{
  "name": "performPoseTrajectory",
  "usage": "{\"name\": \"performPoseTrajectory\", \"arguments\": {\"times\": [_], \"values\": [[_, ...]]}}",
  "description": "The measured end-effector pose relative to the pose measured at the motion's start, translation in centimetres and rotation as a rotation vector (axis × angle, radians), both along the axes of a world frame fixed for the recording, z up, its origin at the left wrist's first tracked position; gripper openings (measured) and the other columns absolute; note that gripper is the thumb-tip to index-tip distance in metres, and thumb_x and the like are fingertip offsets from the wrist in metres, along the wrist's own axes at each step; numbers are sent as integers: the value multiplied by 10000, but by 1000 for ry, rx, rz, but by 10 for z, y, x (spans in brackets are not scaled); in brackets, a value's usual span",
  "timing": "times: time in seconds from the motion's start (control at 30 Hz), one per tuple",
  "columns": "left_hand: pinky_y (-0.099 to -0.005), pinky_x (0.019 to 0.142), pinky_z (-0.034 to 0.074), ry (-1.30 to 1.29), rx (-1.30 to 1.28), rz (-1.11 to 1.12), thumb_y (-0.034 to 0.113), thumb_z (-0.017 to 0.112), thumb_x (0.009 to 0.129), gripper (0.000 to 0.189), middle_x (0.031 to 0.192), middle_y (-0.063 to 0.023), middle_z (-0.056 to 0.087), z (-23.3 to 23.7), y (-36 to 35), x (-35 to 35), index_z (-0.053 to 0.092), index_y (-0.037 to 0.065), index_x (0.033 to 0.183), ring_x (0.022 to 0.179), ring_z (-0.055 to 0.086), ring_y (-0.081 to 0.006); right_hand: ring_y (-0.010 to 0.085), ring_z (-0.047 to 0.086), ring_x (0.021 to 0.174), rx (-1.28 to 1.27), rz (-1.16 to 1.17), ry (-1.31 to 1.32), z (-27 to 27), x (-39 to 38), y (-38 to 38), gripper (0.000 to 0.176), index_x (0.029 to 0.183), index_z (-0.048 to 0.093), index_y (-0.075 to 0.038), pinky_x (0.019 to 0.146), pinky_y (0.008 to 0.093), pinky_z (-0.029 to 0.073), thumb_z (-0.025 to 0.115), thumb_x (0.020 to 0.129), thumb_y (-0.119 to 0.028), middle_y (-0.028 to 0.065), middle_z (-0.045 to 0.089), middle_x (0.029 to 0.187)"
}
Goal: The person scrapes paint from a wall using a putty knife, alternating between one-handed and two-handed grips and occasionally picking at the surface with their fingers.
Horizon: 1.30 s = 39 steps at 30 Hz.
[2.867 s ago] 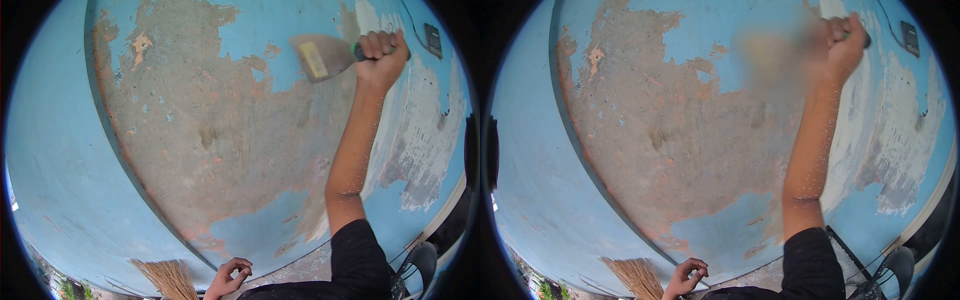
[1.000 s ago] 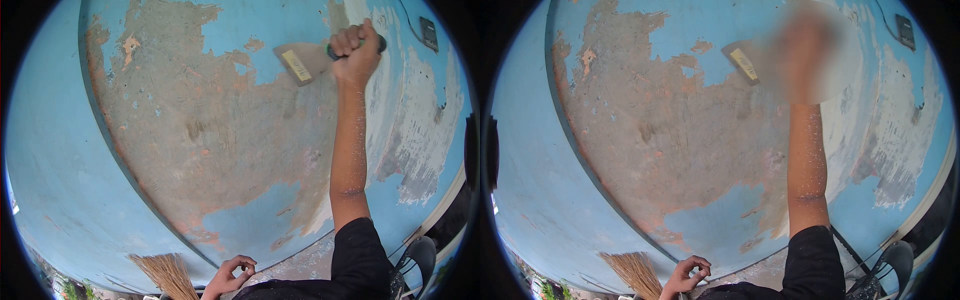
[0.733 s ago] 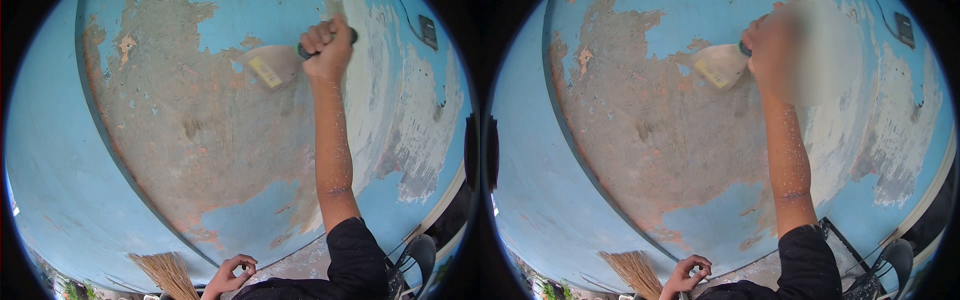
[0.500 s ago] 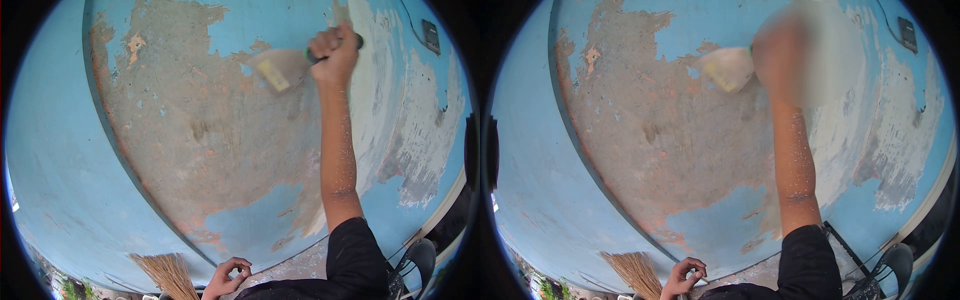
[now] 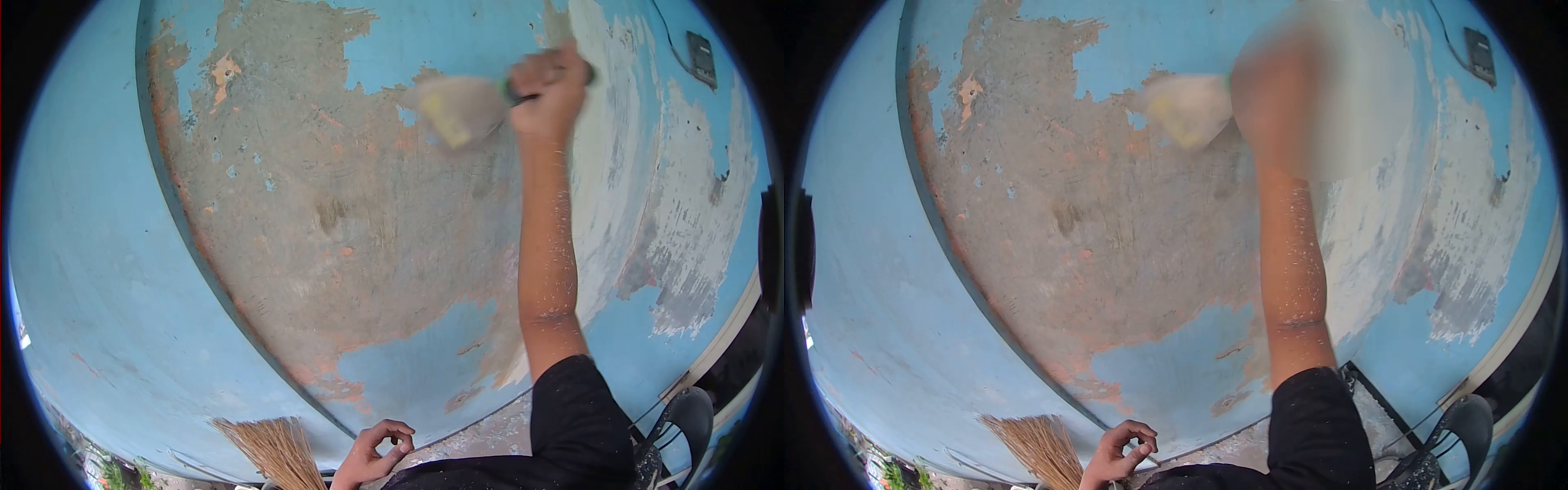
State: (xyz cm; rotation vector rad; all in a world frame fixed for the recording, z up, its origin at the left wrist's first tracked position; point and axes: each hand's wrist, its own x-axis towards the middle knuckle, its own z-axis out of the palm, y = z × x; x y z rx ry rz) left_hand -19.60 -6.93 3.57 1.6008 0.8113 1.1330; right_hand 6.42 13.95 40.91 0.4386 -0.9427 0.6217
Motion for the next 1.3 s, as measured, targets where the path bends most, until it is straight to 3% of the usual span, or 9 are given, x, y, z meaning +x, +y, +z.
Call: {"name": "performPoseTrajectory", "arguments": {"times": [0.17,0.23,0.33,0.47,0.63,0.73,0.87,0.97,1.3], "values": [[-333,823,488,10,21,0,112,626,933,231,888,-89,645,-2,0,-7,566,-32,1103,866,620,-172,92,289,456,119,-43,86,1,15,-23,274,722,391,-149,429,266,252,540,945,-204,-41,336,565],[-321,708,488,-36,99,44,301,607,965,319,875,-73,619,-10,-1,-9,578,23,1118,781,592,-151,87,291,456,85,-76,133,2,3,-19,268,727,394,-149,429,262,251,531,951,-203,-40,332,567],[-320,705,487,-41,116,59,305,609,965,325,879,-75,619,-17,-2,-13,574,24,1124,778,589,-152,77,273,449,-28,-6,-158,-1,-24,-16,273,718,384,-166,422,247,244,522,949,-205,-56,325,564],[-320,706,488,-30,61,54,308,608,965,332,881,-78,619,-16,-3,-17,573,19,1125,780,590,-155,99,307,451,139,-77,24,3,28,-16,261,734,411,-137,445,285,277,568,928,-214,-26,338,565],[-322,718,488,-22,120,60,301,605,966,330,880,-82,620,-21,-1,-15,573,14,1128,788,595,-160,84,296,441,49,-288,-212,6,23,-35,287,708,365,-147,435,264,272,525,937,-213,-52,323,565],[-332,819,487,-50,-17,-20,112,630,930,232,884,-84,646,-20,4,-15,569,-26,1106,863,618,-168,96,288,445,211,-56,-15,16,66,-35,314,690,388,-133,438,261,272,565,935,-219,-44,319,551],[-332,823,483,22,35,-78,116,640,924,237,879,-76,647,-8,8,-2,572,-14,1110,857,617,-164,83,268,431,-78,-9,-187,-3,-4,-9,302,692,411,-150,424,245,252,557,940,-240,-54,315,535],[-335,829,482,20,46,-74,118,640,923,240,886,-80,645,-10,9,-2,571,-14,1111,866,616,-166,93,274,435,137,-14,-54,0,37,-23,300,703,408,-140,428,257,255,575,937,-229,-43,312,539],[-339,753,487,-79,81,17,247,613,957,284,886,-83,625,-14,12,5,581,12,1113,811,600,-174,91,262,447,84,-29,-221,8,10,-11,348,661,385,-155,442,258,245,526,961,-260,-54,287,534]]}}
